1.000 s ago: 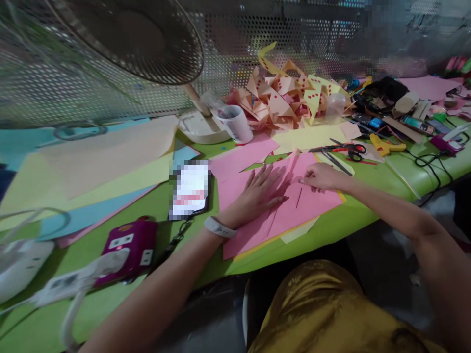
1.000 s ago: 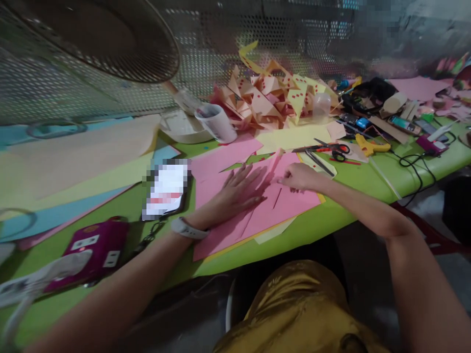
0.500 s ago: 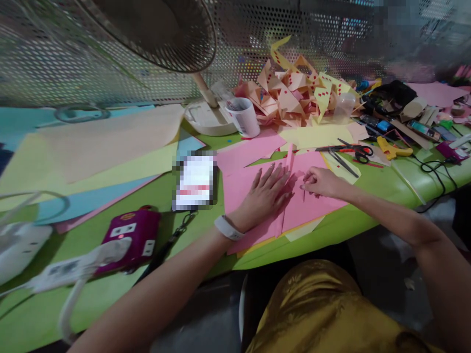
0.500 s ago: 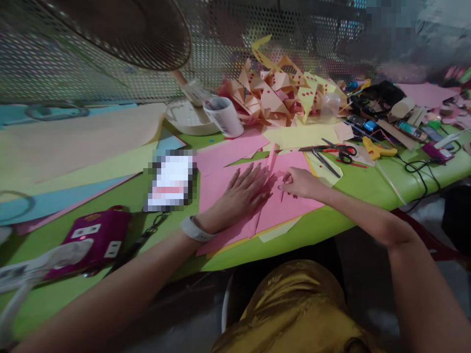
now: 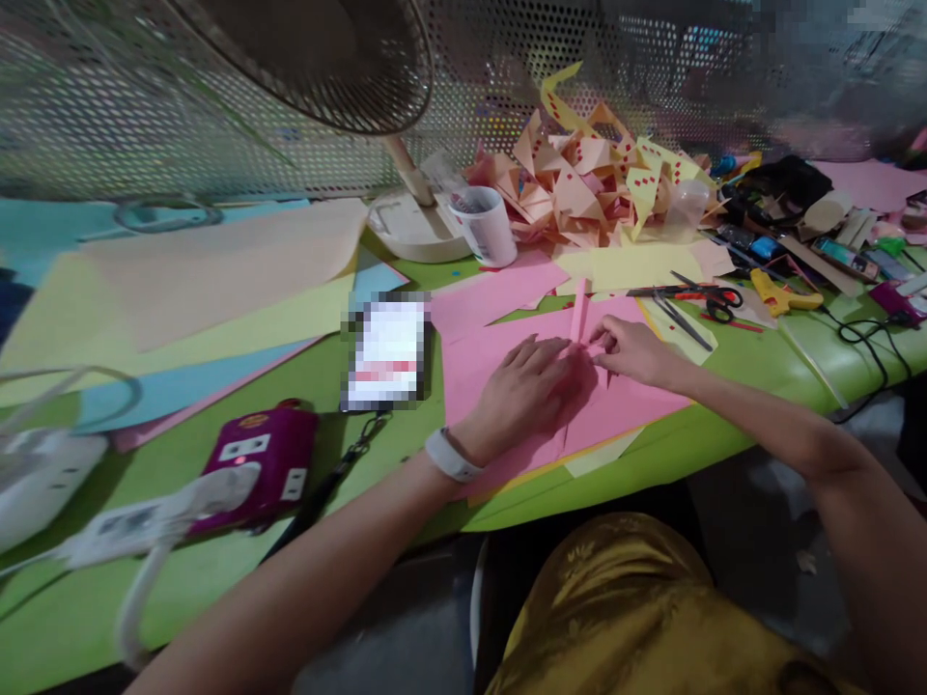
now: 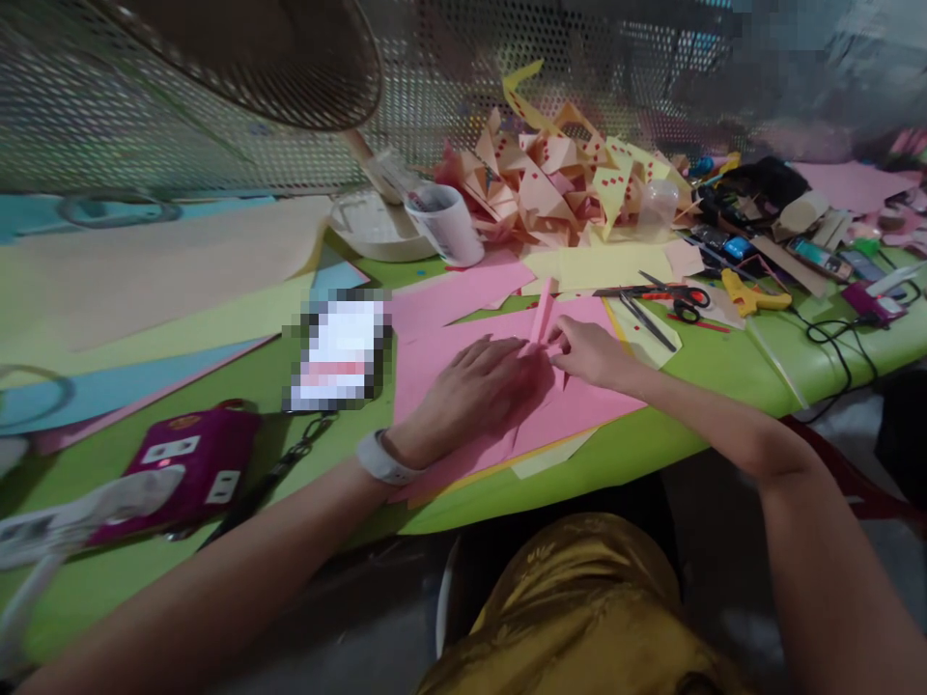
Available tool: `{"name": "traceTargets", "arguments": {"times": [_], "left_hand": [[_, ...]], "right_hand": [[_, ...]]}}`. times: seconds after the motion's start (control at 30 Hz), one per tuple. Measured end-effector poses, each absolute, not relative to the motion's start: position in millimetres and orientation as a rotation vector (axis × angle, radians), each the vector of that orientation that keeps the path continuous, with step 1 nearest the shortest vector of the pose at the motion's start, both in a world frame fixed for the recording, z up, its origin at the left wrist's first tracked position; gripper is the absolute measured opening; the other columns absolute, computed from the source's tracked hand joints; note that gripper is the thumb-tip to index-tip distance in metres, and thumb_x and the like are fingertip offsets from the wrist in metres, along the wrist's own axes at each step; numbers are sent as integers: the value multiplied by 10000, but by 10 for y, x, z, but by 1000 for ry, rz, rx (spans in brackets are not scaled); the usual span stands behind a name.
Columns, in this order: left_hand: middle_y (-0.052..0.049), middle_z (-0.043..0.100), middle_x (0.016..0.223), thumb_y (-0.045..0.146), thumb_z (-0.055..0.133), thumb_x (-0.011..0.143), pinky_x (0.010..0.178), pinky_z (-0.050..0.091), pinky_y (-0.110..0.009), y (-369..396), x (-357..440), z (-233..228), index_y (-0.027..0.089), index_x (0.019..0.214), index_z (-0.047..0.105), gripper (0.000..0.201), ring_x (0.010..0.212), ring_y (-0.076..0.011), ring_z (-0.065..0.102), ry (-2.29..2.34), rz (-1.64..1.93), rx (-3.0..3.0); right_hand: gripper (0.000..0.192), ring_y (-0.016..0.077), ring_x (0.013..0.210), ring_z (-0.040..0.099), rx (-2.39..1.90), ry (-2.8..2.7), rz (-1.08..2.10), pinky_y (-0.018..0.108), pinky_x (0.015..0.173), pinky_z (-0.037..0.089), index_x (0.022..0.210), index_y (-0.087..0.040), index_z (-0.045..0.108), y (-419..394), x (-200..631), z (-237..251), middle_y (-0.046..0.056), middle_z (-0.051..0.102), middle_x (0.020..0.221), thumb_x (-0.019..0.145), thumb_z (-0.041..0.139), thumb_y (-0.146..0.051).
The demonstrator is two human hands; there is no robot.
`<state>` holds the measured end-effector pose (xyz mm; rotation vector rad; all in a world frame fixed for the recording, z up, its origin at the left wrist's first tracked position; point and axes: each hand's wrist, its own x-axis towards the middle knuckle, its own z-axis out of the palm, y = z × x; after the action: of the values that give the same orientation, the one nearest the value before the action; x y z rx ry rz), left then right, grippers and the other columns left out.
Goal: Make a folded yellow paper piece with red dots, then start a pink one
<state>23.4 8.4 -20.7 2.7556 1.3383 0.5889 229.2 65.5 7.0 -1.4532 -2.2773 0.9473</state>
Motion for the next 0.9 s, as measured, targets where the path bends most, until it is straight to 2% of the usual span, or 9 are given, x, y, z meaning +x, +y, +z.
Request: {"name": "traceTargets", "arguments": {"times": [0.1,0.17,0.23,0.43,0.57,0.67,0.77,0.9], "left_hand": [[-140,681,1234,323,463,976,1069,460,-467,65,256,-146,170,1167,643,304,1141,-284,636,1294,561,2783],[-136,695,1200,311,452,984,965,523,-447,57,264,-128,170,1145,652,293,1099,-287,651,1301,522,2780],[-137,697,1196,307,448,988,912,543,-444,51,264,-126,168,1151,653,297,1089,-297,655,1308,496,2788],[-140,659,1274,217,506,943,916,540,-469,46,214,-177,183,1167,656,272,1132,-315,637,1308,439,2833],[-138,661,1276,192,529,922,929,545,-458,52,192,-192,181,1144,675,266,1122,-304,646,1288,423,2850],[-143,675,1248,231,540,930,893,565,-443,43,208,-177,156,1123,679,250,1080,-295,665,1291,522,2874],[-144,682,1235,275,539,942,877,576,-435,27,231,-164,155,1114,674,250,1073,-290,673,1302,635,2864],[-148,696,1216,264,542,942,858,588,-422,23,246,-167,146,1098,664,231,1061,-290,684,1303,689,2862]], "right_hand": [[177,147,790,630,-1450,-2323,901,241,655,414,1023,-170,641,647,2295,84,31,691,858,850,668,-190],[184,147,776,625,-1448,-2325,871,247,661,407,1034,-170,657,622,2302,89,23,689,831,855,670,-209],[213,144,757,624,-1460,-2304,893,250,663,406,1052,-171,663,597,2314,91,13,684,807,850,688,-233],[224,143,737,625,-1508,-2279,941,252,667,419,1009,-171,641,562,2332,78,9,675,793,824,728,-263],[136,152,766,612,-1429,-2437,617,266,648,410,1012,-173,617,470,2309,9,47,683,921,945,595,-289],[178,181,869,622,-1217,-2603,228,279,665,427,1066,-150,618,391,2315,-73,94,674,1025,1012,462,-215],[213,206,914,621,-997,-2726,-84,299,697,455,1051,-127,641,366,2347,-138,110,670,995,997,435,-110],[235,194,853,606,-860,-2765,-287,313,701,471,1029,-135,658,388,2377,-177,97,661,945,979,439,-65]]}}
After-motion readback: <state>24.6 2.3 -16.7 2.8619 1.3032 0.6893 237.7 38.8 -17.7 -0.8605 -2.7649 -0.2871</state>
